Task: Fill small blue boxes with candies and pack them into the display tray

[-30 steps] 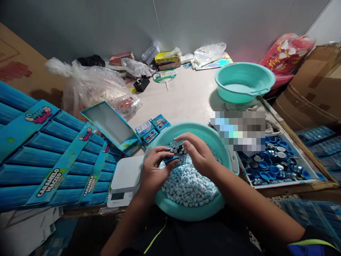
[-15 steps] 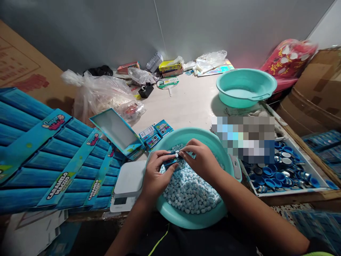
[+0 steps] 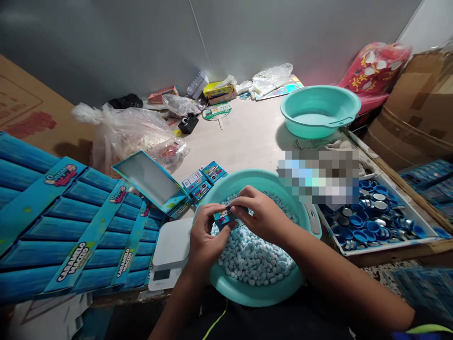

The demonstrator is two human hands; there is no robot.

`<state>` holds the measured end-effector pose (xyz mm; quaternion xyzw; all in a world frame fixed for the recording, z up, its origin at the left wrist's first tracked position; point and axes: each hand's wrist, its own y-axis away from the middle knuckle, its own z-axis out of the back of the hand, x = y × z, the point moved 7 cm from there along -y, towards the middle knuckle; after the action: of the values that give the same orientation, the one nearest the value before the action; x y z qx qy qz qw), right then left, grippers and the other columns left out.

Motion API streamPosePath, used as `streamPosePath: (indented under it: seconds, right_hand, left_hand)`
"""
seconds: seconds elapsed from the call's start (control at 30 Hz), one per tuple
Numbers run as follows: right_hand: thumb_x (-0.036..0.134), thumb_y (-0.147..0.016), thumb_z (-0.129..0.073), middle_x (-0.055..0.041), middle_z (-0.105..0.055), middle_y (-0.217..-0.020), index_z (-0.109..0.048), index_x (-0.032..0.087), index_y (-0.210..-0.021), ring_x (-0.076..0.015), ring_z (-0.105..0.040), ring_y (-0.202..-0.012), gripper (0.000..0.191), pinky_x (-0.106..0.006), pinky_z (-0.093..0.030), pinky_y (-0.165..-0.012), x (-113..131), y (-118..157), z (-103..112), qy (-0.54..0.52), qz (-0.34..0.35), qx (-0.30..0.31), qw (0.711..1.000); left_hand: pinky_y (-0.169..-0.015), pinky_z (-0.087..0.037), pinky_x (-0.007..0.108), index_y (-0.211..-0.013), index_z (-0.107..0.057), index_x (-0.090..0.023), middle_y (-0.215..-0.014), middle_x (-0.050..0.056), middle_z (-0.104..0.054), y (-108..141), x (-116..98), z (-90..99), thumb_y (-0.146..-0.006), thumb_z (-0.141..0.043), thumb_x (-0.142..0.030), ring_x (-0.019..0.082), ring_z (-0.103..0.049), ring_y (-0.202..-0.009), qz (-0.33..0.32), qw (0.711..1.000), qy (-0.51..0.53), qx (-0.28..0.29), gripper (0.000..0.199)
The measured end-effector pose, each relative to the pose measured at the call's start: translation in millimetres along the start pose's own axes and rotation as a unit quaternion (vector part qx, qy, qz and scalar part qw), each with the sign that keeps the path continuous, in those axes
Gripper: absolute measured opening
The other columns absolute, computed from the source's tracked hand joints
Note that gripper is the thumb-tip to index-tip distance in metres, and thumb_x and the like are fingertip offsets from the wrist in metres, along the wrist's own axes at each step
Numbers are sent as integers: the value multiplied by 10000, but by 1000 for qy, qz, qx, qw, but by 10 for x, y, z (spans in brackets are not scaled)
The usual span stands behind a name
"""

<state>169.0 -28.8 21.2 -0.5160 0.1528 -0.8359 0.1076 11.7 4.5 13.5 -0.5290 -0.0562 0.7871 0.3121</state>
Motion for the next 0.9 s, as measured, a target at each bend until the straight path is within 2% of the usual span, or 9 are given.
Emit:
streamPosePath:
  seconds: [0.1,0.2,0.33,0.4,0.47,0.57,0.7,0.8,0.9]
  right_hand:
    - [344,-1027,-533,-80,-623,-1001,-731,215,-1021,-211,-626,-917,236,-370,-508,-812,-73,-14,69,3,-21,-37,999]
    - [314,-1049,-450,-106,-647,-1065,-707,200,-1052,-238,-633,-994,281,-391,-508,-878,-261,-1,78,54,-114,-33,991]
    - [397,-1001,-542,-234,-613,-1241,-693,126,-1176,-407,-582,-1191,356,-565,-477,-970,-492,221,-288,232,-249,222,913]
    - [563,-887,-689,-296,-556,-1328,-673,91,-1243,-487,-524,-1260,591,-622,-462,-983,-462,366,-498,274,-234,338,870]
    - [659,-787,-755,-319,-529,-1362,-655,83,-1288,-500,-522,-1263,770,-611,-474,-978,-383,444,-652,282,-190,393,854]
    - [658,-791,-743,-296,-597,-1279,-666,109,-1280,-464,-604,-1164,739,-526,-525,-877,-330,482,-767,260,-152,426,853]
    - [426,-746,-832,-149,-718,-923,-749,195,-1049,-325,-688,-796,390,-356,-454,-618,-319,411,-755,202,-147,380,891]
    - [304,-714,-827,-39,-644,-664,-723,236,-795,-192,-522,-523,148,-313,-304,-490,-286,381,-755,160,-158,343,912]
    - [219,-736,-740,9,-540,-569,-635,225,-655,-125,-335,-459,132,-303,-243,-472,-216,358,-743,147,-152,332,919]
  left_hand:
    - [-943,-554,365,-1150,-637,-256,-1116,51,-614,16,65,26,-864,-737,-204,206,-628,-1082,24,999,10,-24,308]
    - [-954,-554,357,-1127,-627,-255,-1123,45,-599,25,97,100,-869,-742,-227,200,-618,-1099,34,996,18,-76,285]
    - [-973,-554,357,-1063,-611,-238,-1116,44,-600,24,80,202,-861,-750,-228,196,-616,-1111,31,989,17,-143,245]
    - [-962,-558,353,-1028,-613,-229,-1108,47,-603,17,62,215,-861,-751,-228,196,-620,-1105,29,988,11,-148,217]
    - [-951,-562,347,-1003,-618,-227,-1111,49,-604,12,53,197,-868,-747,-231,194,-622,-1104,27,991,10,-133,187]
    - [-938,-565,343,-999,-624,-228,-1124,52,-603,19,63,161,-882,-738,-248,194,-625,-1104,21,994,11,-104,164]
    - [-956,-559,360,-1074,-627,-228,-1111,57,-610,45,151,152,-875,-745,-291,207,-632,-1104,42,994,7,-102,239]
    - [-935,-562,350,-1139,-628,-226,-1099,61,-629,55,242,140,-855,-768,-318,206,-654,-1059,85,991,15,-100,330]
    - [-936,-555,339,-1167,-636,-229,-1127,68,-640,43,262,128,-848,-777,-330,211,-653,-1081,94,991,24,-94,363]
